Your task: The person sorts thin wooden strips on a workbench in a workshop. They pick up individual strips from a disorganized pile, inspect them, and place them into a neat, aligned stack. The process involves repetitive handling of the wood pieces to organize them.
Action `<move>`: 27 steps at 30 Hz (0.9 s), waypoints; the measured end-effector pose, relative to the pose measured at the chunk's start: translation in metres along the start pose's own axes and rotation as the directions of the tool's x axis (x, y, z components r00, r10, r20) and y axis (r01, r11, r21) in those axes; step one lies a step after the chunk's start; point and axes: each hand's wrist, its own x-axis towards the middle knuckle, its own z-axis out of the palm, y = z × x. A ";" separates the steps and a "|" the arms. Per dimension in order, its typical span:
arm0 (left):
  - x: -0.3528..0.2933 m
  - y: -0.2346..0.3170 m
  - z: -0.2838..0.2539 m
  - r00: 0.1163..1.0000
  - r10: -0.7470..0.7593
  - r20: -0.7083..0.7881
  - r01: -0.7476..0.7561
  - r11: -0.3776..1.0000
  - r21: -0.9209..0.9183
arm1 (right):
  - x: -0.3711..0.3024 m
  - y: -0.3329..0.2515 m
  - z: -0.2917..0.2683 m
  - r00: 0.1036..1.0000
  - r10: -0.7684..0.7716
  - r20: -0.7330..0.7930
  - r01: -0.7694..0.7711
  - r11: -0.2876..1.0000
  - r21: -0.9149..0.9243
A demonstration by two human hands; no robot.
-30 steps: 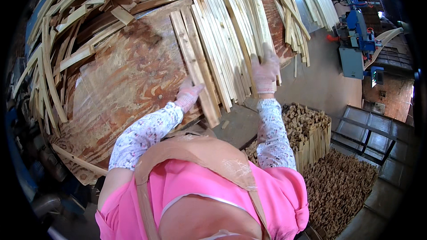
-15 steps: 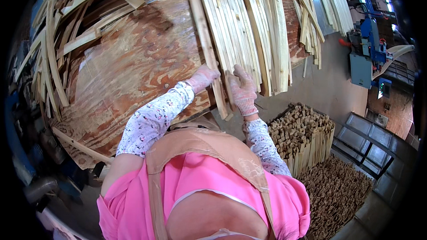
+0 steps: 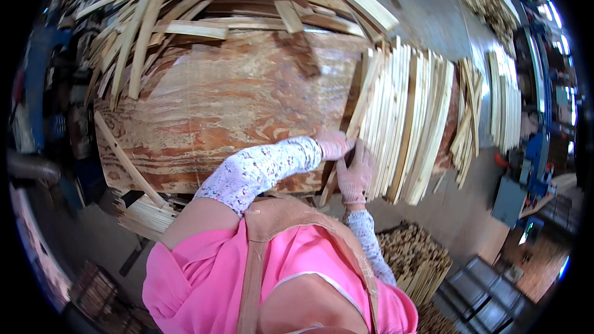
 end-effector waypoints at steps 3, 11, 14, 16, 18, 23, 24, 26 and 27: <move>-0.003 -0.023 0.043 0.927 0.349 -0.137 -0.336 0.936 0.107 | 0.003 -0.003 0.002 0.994 -0.098 0.051 0.101 0.993 -0.056; -0.051 -0.028 -0.001 0.967 0.240 -0.087 -0.255 0.925 -0.280 | -0.003 0.007 0.007 0.986 -0.159 0.050 0.164 0.978 -0.130; -0.049 -0.020 -0.010 0.919 0.393 -0.026 -0.370 0.840 -0.396 | -0.002 -0.001 0.012 0.990 -0.135 0.037 0.139 0.974 -0.177; -0.048 -0.008 -0.024 0.869 0.494 0.027 -0.448 0.809 -0.381 | -0.006 0.009 0.018 0.991 -0.128 0.040 0.133 0.969 -0.209; -0.068 0.004 -0.065 0.951 0.279 -0.130 -0.291 0.953 -0.085 | -0.002 -0.003 0.016 0.997 -0.059 0.040 0.067 0.974 -0.217; -0.118 -0.142 -0.174 0.527 0.050 -0.848 0.145 0.978 0.148 | -0.002 0.012 0.008 0.998 -0.042 0.048 0.046 0.996 -0.078; -0.151 -0.167 -0.215 0.396 -0.036 -0.918 0.240 0.969 0.066 | -0.003 0.021 0.003 0.998 -0.009 0.068 0.007 1.000 0.024; -0.223 -0.194 -0.276 0.155 -0.292 -0.944 0.594 0.791 -0.147 | -0.004 0.033 0.001 0.995 -0.092 0.025 0.091 0.995 0.051; -0.241 -0.249 -0.284 -0.035 -0.298 -0.954 0.831 0.522 -0.193 | -0.002 0.031 0.001 0.989 -0.145 0.038 0.145 0.989 -0.013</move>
